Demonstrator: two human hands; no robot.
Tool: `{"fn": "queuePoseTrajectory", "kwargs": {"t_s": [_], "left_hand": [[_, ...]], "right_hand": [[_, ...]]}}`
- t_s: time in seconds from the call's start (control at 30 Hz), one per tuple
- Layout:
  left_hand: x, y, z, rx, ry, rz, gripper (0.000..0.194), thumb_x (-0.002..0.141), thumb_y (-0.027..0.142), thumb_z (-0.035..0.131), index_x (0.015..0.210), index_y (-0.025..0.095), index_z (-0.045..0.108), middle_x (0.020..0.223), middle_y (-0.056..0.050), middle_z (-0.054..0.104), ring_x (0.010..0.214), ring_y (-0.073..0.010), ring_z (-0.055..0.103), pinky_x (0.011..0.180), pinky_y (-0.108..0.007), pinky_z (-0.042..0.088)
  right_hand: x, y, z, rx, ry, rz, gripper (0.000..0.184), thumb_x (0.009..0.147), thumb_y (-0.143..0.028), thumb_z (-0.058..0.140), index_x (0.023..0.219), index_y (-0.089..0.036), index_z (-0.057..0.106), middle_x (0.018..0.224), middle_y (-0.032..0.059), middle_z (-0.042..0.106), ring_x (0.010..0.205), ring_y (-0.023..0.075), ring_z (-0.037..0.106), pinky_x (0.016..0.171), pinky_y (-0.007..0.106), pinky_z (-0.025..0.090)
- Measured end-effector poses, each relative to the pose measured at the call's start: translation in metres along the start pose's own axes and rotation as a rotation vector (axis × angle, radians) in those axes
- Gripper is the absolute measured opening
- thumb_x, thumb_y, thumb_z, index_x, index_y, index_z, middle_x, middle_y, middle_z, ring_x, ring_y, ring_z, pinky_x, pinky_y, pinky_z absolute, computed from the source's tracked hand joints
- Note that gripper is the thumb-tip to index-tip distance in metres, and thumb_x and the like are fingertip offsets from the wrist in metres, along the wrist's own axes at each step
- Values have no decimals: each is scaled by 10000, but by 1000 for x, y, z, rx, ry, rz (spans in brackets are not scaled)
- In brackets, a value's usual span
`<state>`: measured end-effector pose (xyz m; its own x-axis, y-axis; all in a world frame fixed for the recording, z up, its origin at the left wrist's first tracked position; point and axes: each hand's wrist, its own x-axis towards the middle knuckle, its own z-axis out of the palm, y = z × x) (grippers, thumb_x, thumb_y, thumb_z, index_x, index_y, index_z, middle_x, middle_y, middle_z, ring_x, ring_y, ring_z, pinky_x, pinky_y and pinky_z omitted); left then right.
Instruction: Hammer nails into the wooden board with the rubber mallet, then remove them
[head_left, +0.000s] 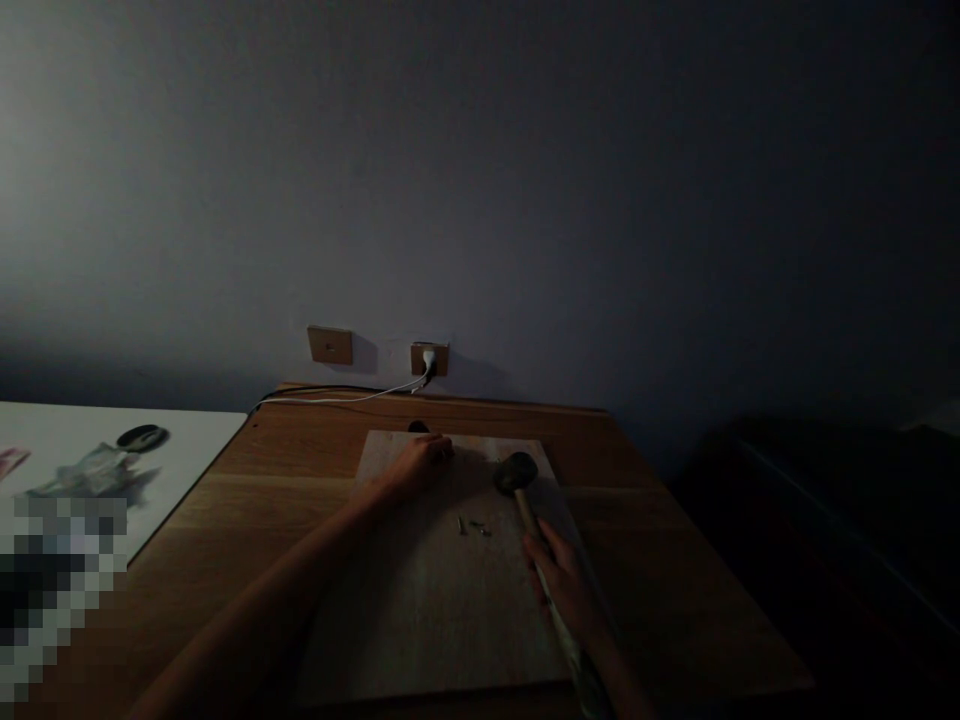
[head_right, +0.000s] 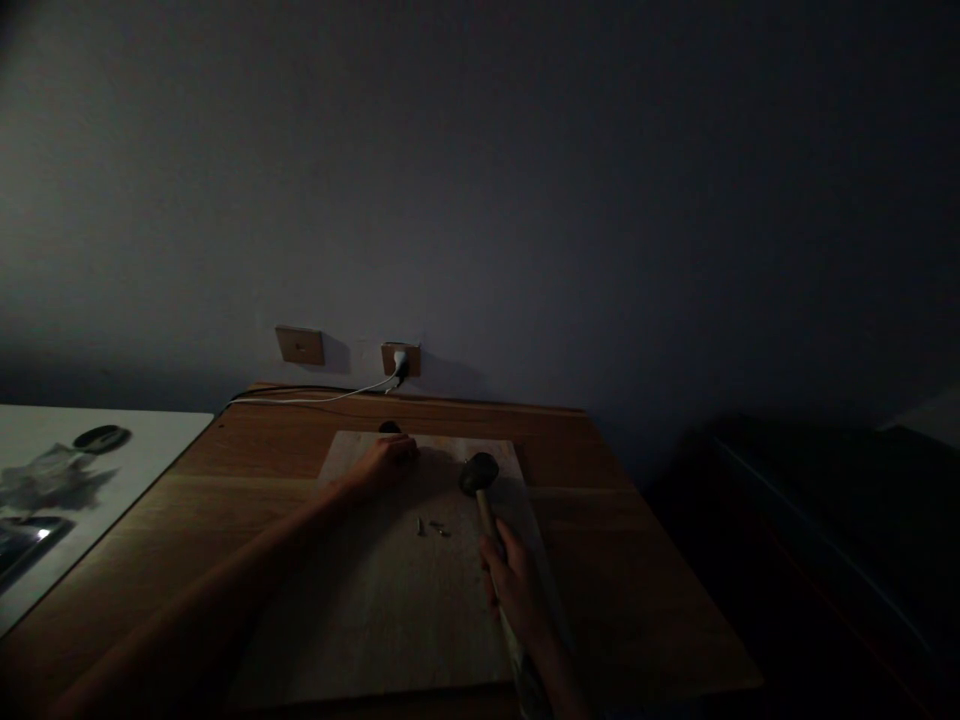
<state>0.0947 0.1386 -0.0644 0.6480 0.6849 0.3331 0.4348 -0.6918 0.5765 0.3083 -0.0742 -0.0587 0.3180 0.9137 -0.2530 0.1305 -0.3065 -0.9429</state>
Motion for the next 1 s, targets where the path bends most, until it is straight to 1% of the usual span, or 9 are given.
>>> {"fn": "queuePoseTrajectory", "kwargs": {"t_s": [0.17,0.3,0.4,0.57,0.67,0.73,0.8,0.9,1.0], "left_hand": [[-1,3,-1,-18,5,8,121,838,102,543,847,185,631,902,-32,672,818,-143,630,762,-224,473],[-1,2,0,-50,19,-25,258,817,84,547,1026,202,643,961,-28,712,871,-154,660,795,-238,491],[0,0,1,-43,17,-35,229,804,98,567,983,202,665,929,-27,714,866,-162,660,805,-247,503],[1,-3,3,-38,38,-22,158,817,120,568,902,194,679,958,-49,706,901,-171,658,831,-253,501],[0,-5,5,-59,43,-37,305,810,99,560,1083,209,640,907,-19,721,835,-155,674,758,-233,500],[0,-5,6,-88,41,-68,464,791,81,573,1234,217,557,882,3,728,792,-149,681,706,-220,492],[0,-6,7,-107,30,-99,565,769,56,582,1305,210,489,851,16,727,762,-150,680,678,-217,482],[1,-6,7,-103,18,-107,589,767,36,571,1324,197,464,852,19,718,775,-160,671,698,-228,486],[1,-1,3,-77,45,-104,459,797,97,596,1241,191,523,985,-27,695,875,-180,656,778,-260,501]], "right_hand": [[-1,0,-4,-40,-11,-9,460,793,-653,597,923,-214,557,639,-82,457,412,64,398,330,174,318],[3,-5,-1,-65,-19,-45,476,804,-643,596,988,-205,573,654,-72,482,425,74,423,347,184,336],[11,-16,9,-80,-35,-78,507,811,-632,590,1073,-198,586,671,-66,499,420,72,417,341,183,326],[30,-36,33,-86,-142,-153,438,863,-593,546,1043,-195,573,664,-77,476,401,61,382,316,170,294],[36,-44,45,-90,-172,-183,428,872,-590,534,1041,-198,559,660,-82,476,386,62,379,302,177,298],[38,-47,50,-93,-177,-162,446,861,-597,539,1059,-198,555,659,-85,474,385,64,382,301,177,298],[38,-50,54,-107,-186,-130,471,841,-602,551,1079,-196,554,667,-85,481,386,65,388,298,176,295],[35,-52,53,-126,-182,-115,477,830,-603,552,1075,-194,556,676,-79,492,394,66,401,296,173,294],[28,-51,42,-124,-145,-117,478,832,-618,549,1044,-190,563,660,-80,476,392,65,402,301,174,299]]}}
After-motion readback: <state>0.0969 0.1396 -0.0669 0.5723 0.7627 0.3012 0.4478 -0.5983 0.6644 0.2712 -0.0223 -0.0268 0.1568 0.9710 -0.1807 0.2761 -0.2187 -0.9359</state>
